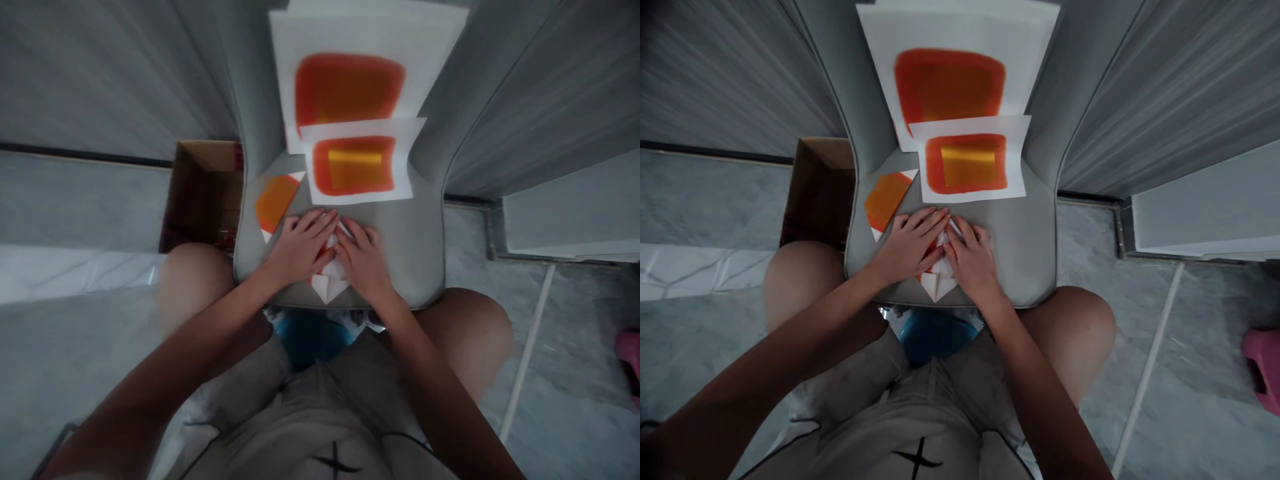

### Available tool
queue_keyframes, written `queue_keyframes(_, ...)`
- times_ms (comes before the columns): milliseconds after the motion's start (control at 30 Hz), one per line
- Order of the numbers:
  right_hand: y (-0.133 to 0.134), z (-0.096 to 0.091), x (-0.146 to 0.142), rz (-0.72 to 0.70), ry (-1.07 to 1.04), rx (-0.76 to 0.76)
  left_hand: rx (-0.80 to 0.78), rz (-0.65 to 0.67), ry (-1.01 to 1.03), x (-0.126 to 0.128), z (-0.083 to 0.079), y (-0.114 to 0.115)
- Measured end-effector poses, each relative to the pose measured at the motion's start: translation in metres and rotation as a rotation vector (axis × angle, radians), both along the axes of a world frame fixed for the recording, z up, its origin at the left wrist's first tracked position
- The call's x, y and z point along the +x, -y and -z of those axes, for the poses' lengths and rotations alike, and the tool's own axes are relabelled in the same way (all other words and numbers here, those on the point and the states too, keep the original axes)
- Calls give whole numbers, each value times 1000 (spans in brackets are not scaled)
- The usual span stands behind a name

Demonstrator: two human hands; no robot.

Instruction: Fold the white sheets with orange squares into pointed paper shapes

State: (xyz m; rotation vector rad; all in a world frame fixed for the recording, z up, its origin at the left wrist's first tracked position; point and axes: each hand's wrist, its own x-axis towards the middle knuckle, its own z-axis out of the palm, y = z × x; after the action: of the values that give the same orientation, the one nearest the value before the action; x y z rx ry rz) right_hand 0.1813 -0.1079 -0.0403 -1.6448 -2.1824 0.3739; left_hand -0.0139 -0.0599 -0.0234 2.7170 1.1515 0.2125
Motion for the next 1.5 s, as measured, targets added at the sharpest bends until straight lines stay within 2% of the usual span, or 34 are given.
queue_keyframes(267,1,-1,1,5,-10,-15,0,-3,-8,1,-1,1)
queue_keyframes(500,-2,-3,14,-5,-108,21,4,-19,10,3,-1,1)
queue_keyframes(800,20,1,13,153,52,112,32,-9,14,3,1,3)
queue_keyframes(1100,35,1,27,105,159,191,105,-19,14,5,3,6)
queue_keyframes(1500,31,10,24,148,78,156,71,-86,-76,6,8,-7)
